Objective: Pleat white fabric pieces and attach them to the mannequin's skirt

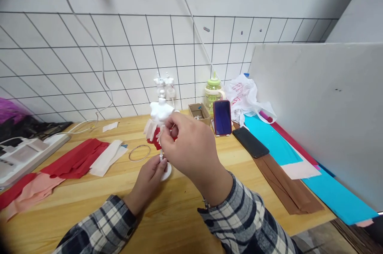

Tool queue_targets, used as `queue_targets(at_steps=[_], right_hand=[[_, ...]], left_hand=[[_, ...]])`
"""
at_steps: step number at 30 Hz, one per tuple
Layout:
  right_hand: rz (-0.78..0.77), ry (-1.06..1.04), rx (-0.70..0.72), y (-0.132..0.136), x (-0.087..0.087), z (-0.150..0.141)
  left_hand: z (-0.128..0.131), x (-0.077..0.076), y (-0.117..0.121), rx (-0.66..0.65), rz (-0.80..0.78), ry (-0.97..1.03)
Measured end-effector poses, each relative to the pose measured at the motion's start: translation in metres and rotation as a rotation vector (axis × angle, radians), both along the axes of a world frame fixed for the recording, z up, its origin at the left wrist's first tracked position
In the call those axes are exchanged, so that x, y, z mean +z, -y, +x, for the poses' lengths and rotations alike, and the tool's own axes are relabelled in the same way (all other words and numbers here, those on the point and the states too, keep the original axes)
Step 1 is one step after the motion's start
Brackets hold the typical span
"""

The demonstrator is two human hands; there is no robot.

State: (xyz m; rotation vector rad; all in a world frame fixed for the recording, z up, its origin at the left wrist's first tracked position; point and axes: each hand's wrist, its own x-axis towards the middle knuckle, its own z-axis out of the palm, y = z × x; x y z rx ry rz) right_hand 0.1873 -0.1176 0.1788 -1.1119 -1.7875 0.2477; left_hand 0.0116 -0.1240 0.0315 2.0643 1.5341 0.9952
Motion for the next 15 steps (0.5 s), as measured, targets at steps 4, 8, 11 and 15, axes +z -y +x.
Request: queue_targets(at_steps=[4, 8, 11, 15], right_hand=[[-0.042, -0.048, 0.039, -0.005, -0.0037, -0.0024], [-0.07, -0.052, 0.053, -0.009, -0.007, -0.0041], [-0.067, -0.067, 0.063, -0.01, -0.0079, -0.0041], [-0.038, -0.067, 0.06, -0.0106, -0.0087, -0.004]], left_hand=[[0.0001, 0.0009, 0.0005, 0.014, -0.004, 0.018], [0.0008, 0.0014, 0.0004, 0.032, -0.001, 0.024], [0.0013, 0.0016, 0.0, 0.046, 0.004, 0.0], [0.0018, 0.0022, 0.0002, 0.046, 0.014, -0.007]])
